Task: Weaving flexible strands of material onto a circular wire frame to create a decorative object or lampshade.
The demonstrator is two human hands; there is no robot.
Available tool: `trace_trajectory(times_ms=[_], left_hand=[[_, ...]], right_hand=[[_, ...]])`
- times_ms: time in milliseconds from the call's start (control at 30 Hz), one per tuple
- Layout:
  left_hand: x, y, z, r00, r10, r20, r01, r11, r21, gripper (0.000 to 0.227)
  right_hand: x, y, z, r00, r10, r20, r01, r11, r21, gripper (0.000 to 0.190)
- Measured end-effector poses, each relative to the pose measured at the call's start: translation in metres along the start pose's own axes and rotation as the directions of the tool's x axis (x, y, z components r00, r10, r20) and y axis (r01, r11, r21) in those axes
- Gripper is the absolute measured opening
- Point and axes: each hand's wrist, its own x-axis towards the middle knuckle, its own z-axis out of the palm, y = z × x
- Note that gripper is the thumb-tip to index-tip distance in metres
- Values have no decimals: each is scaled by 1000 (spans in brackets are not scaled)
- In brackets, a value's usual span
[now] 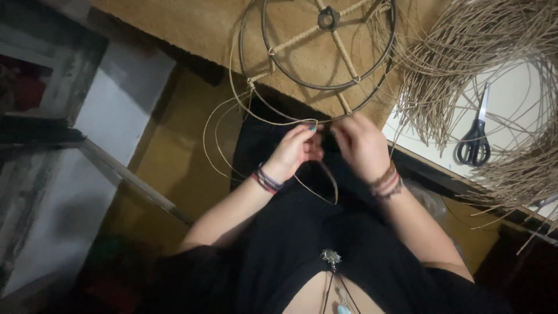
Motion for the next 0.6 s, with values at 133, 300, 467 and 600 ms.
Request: trace_trajectory(times_ms=[133,300,467,600], left_hand=[[-52,35,20,949,300,97,-214,385,898,14],[-55,59,26,445,654,611,-201,-592,780,30],[-34,60,11,456,642,616,-153,-626,765,22],[-38,63,11,472,651,595,-202,-577,791,3]], right_hand=[[23,13,20,983,-151,-106,146,988,-50,26],[25,19,34,957,-256,-137,261,965,20,17],[27,16,31,947,-281,-154,286,958,10,16],[27,23,42,931,-320,-177,324,946,-8,15]])
